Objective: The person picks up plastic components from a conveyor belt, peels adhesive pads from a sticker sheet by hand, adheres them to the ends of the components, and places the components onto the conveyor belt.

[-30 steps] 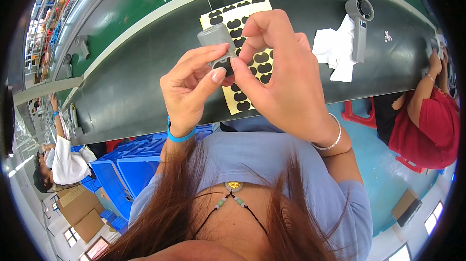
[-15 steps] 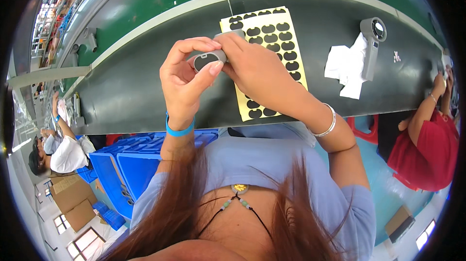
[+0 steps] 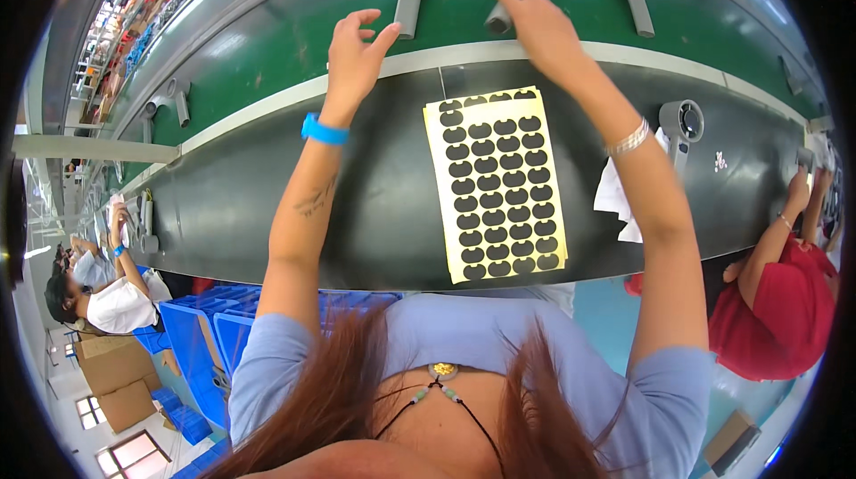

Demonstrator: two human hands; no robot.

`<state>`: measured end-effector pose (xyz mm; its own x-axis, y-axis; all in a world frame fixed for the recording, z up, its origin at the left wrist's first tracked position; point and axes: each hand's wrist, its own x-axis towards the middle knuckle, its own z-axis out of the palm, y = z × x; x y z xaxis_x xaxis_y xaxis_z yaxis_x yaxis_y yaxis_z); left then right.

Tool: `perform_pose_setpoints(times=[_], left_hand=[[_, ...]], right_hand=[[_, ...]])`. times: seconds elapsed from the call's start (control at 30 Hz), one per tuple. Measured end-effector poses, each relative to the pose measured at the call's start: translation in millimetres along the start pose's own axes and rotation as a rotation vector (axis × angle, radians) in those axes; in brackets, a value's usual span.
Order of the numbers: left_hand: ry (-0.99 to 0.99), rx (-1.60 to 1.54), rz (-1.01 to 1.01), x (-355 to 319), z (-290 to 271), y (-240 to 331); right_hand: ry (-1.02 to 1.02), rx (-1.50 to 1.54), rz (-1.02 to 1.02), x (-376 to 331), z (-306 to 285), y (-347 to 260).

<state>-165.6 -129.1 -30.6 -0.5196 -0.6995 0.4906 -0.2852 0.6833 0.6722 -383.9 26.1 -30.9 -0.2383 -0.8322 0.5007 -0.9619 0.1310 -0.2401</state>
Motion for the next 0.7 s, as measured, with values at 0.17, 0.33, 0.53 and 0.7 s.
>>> perform_pose_setpoints(times=[0.17,0.33,0.53,0.7], left_hand=[[-0.041,0.48,0.059,28,41,-43],[0.02,0.179,-0.116,35,36,-78],[0.112,-0.827,-0.354,39,-22,-23],[0.141,-0.603,-0.113,-17,-82,65]], right_hand=[[-0.01,-0.144,0.009,23,18,65],[0.056,0.076,-0.002,5,-3,11],[-0.199,0.463,0.177,-65,-15,-88],[-0.145,0.355,0.271,-95,3,-108]])
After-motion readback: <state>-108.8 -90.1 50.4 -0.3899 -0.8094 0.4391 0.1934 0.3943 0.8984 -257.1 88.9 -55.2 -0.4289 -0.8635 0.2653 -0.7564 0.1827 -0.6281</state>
